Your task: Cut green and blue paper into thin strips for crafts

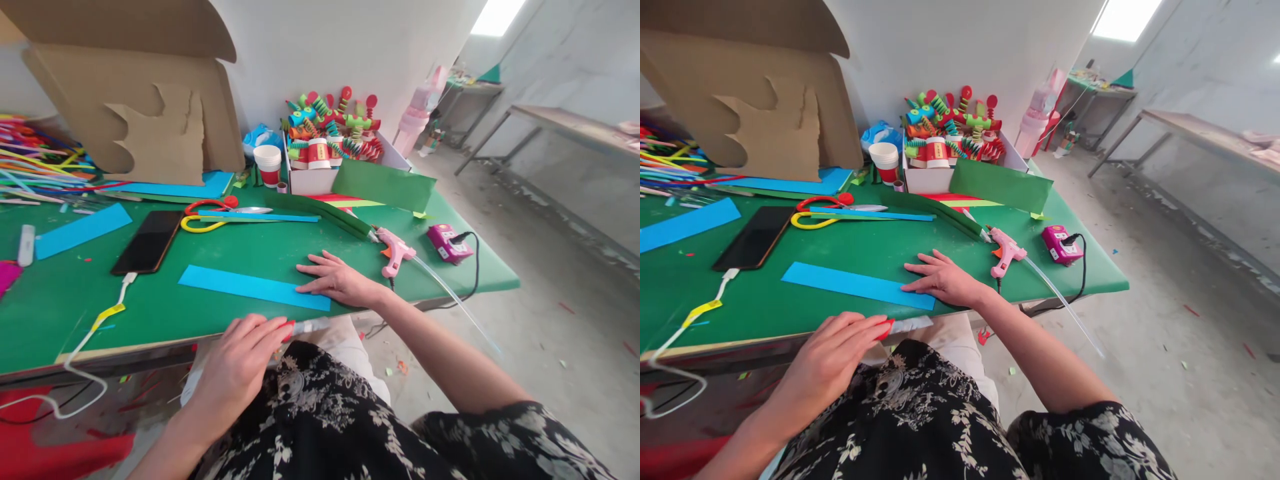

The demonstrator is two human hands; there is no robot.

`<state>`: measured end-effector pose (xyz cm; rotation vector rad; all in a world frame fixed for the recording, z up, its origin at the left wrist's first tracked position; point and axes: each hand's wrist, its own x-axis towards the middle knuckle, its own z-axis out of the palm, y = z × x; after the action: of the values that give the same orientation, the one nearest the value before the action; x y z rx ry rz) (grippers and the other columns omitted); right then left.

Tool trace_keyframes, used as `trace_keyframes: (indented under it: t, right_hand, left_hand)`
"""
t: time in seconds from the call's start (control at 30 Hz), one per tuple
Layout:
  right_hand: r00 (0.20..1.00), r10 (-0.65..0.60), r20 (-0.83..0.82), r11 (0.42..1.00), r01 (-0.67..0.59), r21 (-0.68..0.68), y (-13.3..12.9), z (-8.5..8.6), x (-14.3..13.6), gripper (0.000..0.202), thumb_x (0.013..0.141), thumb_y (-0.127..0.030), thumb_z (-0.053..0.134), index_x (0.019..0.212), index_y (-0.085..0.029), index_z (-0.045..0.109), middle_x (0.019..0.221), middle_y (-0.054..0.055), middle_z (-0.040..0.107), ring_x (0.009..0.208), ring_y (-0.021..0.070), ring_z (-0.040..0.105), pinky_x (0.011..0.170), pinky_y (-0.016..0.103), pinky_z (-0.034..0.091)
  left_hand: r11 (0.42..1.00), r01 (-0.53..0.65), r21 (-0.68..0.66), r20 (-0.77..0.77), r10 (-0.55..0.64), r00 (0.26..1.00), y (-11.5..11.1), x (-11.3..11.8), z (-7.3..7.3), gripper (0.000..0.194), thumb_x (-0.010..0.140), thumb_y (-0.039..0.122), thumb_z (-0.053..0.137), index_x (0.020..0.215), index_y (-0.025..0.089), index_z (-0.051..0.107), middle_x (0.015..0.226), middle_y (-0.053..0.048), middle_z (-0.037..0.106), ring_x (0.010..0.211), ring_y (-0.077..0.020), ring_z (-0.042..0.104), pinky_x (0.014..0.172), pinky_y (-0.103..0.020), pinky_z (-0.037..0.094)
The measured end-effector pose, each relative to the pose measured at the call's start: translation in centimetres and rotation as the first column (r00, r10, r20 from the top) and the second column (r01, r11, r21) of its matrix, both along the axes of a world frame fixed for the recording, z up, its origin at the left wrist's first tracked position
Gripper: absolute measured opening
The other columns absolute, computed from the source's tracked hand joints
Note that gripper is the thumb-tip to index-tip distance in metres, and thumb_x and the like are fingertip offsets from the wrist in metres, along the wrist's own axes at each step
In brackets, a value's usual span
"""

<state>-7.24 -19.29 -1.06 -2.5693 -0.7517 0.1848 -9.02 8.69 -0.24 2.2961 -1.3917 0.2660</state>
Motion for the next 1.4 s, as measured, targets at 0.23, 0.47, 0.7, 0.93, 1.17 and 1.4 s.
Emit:
trace_keyframes:
  t: [0.23,0.47,0.7,0.93,1.17,1.4]
  right_hand:
    - [0.999,0.027,0.037,0.999,-0.028,0.044,-0.5,-0.2,0.0,0.036,0.101,-0.023,0.045,0.129,-0.034,0.064,0.153,0.001,0.044,0.148,0.0259,0.026,0.12,0.057,0.017]
    - [0.98,-0.167,0.111,0.982,0.155,0.108,1.2,-1.2,-0.2,0.055,0.096,-0.052,0.05,0.144,-0.028,0.05,0.15,0.011,0.047,0.142,0.0336,0.037,0.115,0.065,0.024]
    - [0.853,-0.511,0.106,0.821,0.448,0.354,2.0,-1.4,-2.7,0.046,0.101,-0.043,0.033,0.135,-0.027,0.06,0.136,0.004,0.063,0.128,0.0235,0.057,0.111,0.046,0.043]
    - [0.845,-0.501,0.189,0.85,0.439,0.29,2.4,-1.5,-3.8,0.056,0.087,-0.052,0.063,0.135,-0.021,0.06,0.133,0.012,0.064,0.127,0.0299,0.056,0.108,0.049,0.043]
    - [0.852,-0.476,0.22,0.877,0.44,0.195,2.6,-1.6,-3.7,0.064,0.077,-0.041,0.079,0.133,-0.018,0.06,0.132,0.016,0.063,0.127,0.0317,0.055,0.108,0.049,0.043]
    - [0.718,-0.661,0.217,0.742,0.583,0.331,2.6,-2.7,-2.8,0.035,0.09,-0.024,0.06,0.124,-0.021,0.066,0.125,0.012,0.068,0.118,0.0261,0.061,0.104,0.045,0.047]
  left_hand:
    - [0.96,-0.217,-0.175,0.017,0.224,0.975,6.3,2.2,1.8,0.028,0.097,0.018,0.049,0.12,0.023,0.063,0.112,-0.005,0.072,0.098,-0.0186,0.062,0.089,-0.035,0.052]
    - [0.663,-0.739,-0.117,0.401,0.713,0.576,17.1,8.9,3.1,0.025,0.094,0.023,0.045,0.105,0.019,0.067,0.083,-0.01,0.072,0.073,-0.0241,0.06,0.064,-0.035,0.044]
    - [0.657,-0.75,-0.076,0.531,0.663,0.527,23.2,14.2,-0.7,0.028,0.092,0.026,0.042,0.079,0.021,0.066,0.055,0.001,0.055,0.054,-0.0157,0.045,0.055,-0.028,0.037]
    - [0.912,-0.409,0.019,0.181,0.399,0.899,11.0,13.9,0.2,0.035,0.092,0.028,0.036,0.097,0.022,0.07,0.104,-0.008,0.074,0.099,-0.0257,0.061,0.094,-0.041,0.048]
    - [0.913,-0.119,0.391,-0.193,0.208,0.959,2.8,16.8,0.8,0.031,0.074,0.03,0.06,0.104,0.025,0.067,0.119,-0.007,0.068,0.116,-0.0283,0.057,0.095,-0.04,0.045]
    - [0.877,-0.081,0.473,-0.27,0.232,0.934,3.2,17.7,0.8,0.023,0.073,0.036,0.057,0.091,0.022,0.063,0.096,-0.004,0.066,0.092,-0.0216,0.062,0.08,-0.031,0.048]
